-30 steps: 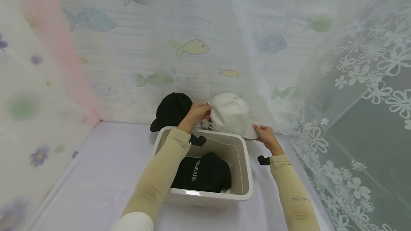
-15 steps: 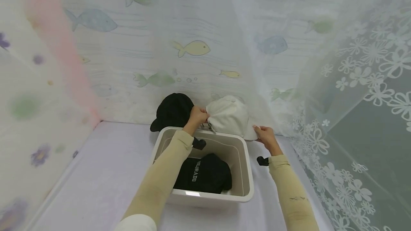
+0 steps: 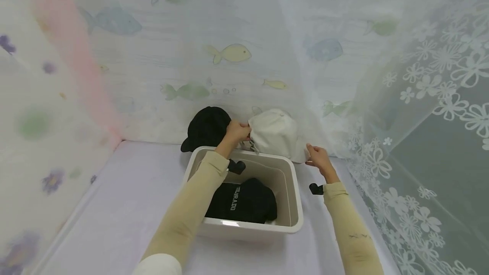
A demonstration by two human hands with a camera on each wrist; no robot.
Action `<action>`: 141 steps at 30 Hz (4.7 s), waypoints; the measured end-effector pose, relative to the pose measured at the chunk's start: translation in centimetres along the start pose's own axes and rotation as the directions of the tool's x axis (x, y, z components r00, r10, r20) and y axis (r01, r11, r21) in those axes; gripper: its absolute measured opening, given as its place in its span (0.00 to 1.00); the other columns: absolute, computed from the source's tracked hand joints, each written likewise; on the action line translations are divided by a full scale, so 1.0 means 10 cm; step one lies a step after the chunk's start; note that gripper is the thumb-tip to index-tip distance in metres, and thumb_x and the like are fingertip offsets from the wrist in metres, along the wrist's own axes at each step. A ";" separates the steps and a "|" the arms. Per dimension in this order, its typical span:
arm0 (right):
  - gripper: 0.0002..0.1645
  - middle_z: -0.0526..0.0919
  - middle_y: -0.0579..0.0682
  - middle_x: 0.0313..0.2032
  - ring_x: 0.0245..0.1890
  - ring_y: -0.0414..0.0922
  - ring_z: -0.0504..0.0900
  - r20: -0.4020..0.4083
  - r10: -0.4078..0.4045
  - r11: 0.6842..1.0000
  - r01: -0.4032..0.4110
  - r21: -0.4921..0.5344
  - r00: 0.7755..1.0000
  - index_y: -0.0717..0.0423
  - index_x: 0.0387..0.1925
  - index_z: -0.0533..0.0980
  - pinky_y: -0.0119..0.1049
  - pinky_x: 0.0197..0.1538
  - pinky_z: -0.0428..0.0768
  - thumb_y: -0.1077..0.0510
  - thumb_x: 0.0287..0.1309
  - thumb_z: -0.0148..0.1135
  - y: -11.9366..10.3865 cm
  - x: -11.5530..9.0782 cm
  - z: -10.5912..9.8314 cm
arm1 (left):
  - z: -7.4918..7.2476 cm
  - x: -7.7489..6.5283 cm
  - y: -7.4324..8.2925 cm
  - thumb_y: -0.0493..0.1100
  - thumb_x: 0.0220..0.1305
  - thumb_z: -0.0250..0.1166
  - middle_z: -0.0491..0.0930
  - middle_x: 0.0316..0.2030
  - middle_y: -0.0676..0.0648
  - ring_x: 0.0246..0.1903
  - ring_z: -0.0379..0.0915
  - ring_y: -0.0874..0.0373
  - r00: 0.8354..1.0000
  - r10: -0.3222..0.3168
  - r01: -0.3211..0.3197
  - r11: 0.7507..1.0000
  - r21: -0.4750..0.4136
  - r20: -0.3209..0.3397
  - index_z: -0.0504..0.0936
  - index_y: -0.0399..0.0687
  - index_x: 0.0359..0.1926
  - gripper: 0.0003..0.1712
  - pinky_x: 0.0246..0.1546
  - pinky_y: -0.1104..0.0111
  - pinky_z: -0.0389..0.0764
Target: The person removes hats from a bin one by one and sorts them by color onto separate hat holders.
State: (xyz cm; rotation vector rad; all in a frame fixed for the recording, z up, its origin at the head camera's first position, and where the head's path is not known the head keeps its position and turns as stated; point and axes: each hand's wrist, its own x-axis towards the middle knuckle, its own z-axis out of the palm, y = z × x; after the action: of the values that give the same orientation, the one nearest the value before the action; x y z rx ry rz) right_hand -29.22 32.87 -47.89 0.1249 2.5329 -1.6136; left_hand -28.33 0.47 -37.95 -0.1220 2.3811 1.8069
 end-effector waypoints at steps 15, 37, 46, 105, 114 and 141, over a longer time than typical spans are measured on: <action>0.44 0.52 0.71 0.76 0.73 0.69 0.58 0.012 -0.248 0.907 0.236 -0.350 0.969 0.70 0.77 0.49 0.64 0.72 0.63 0.40 0.79 0.42 -0.65 -0.54 0.11 | -0.69 -0.48 0.38 0.48 0.77 0.57 0.77 0.62 0.37 0.61 0.75 0.44 0.899 0.213 -0.359 0.858 0.368 0.382 0.71 0.39 0.70 0.28 0.60 0.54 0.79; 0.39 0.63 0.55 0.75 0.76 0.59 0.55 0.681 -0.351 0.588 0.718 -0.373 0.642 0.57 0.75 0.62 0.60 0.73 0.63 0.43 0.73 0.58 -1.37 -1.63 0.48 | -1.52 -1.30 -0.84 0.49 0.75 0.60 0.68 0.73 0.46 0.74 0.60 0.44 0.541 0.660 -0.810 0.244 0.533 0.521 0.70 0.50 0.74 0.30 0.76 0.51 0.58; 0.42 0.60 0.60 0.76 0.77 0.62 0.54 0.794 -0.176 0.497 0.749 -0.438 0.581 0.62 0.75 0.61 0.59 0.75 0.60 0.50 0.68 0.65 -1.33 -1.52 0.72 | -1.71 -1.31 -1.17 0.56 0.73 0.56 0.64 0.75 0.43 0.73 0.60 0.42 0.316 0.656 -0.857 -0.111 0.503 0.685 0.65 0.45 0.76 0.37 0.79 0.54 0.47; 0.32 0.80 0.53 0.56 0.31 0.41 0.84 0.843 -0.105 -0.339 0.778 -0.529 0.528 0.59 0.68 0.70 0.29 0.34 0.84 0.59 0.64 0.67 -1.01 -1.12 1.65 | -1.58 -1.11 -1.62 0.45 0.73 0.44 0.67 0.73 0.43 0.72 0.63 0.46 0.239 0.753 -0.918 -0.030 0.394 0.613 0.72 0.40 0.71 0.31 0.78 0.54 0.54; 0.20 0.83 0.49 0.45 0.42 0.44 0.85 0.877 -0.140 -0.139 0.868 -0.477 0.460 0.57 0.58 0.76 0.32 0.46 0.84 0.66 0.66 0.64 -1.19 -1.08 1.58 | -1.60 -1.11 -1.61 0.46 0.74 0.43 0.66 0.74 0.44 0.73 0.61 0.46 0.252 0.740 -0.917 -0.023 0.398 0.623 0.71 0.40 0.72 0.31 0.79 0.55 0.51; 0.22 0.82 0.54 0.60 0.61 0.49 0.80 0.841 -0.239 0.203 0.872 -0.445 0.485 0.61 0.64 0.75 0.40 0.64 0.79 0.65 0.70 0.61 -1.61 -1.25 1.18 | -1.66 -1.16 -1.61 0.44 0.69 0.53 0.63 0.75 0.41 0.71 0.63 0.37 0.274 0.715 -0.919 -0.004 0.395 0.644 0.70 0.37 0.72 0.32 0.80 0.57 0.47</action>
State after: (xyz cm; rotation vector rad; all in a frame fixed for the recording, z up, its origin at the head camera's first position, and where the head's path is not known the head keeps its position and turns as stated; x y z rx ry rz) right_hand -18.37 15.43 -36.39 -1.4744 2.4818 -0.0086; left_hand -15.52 -20.17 -46.92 1.9520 2.8667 0.5500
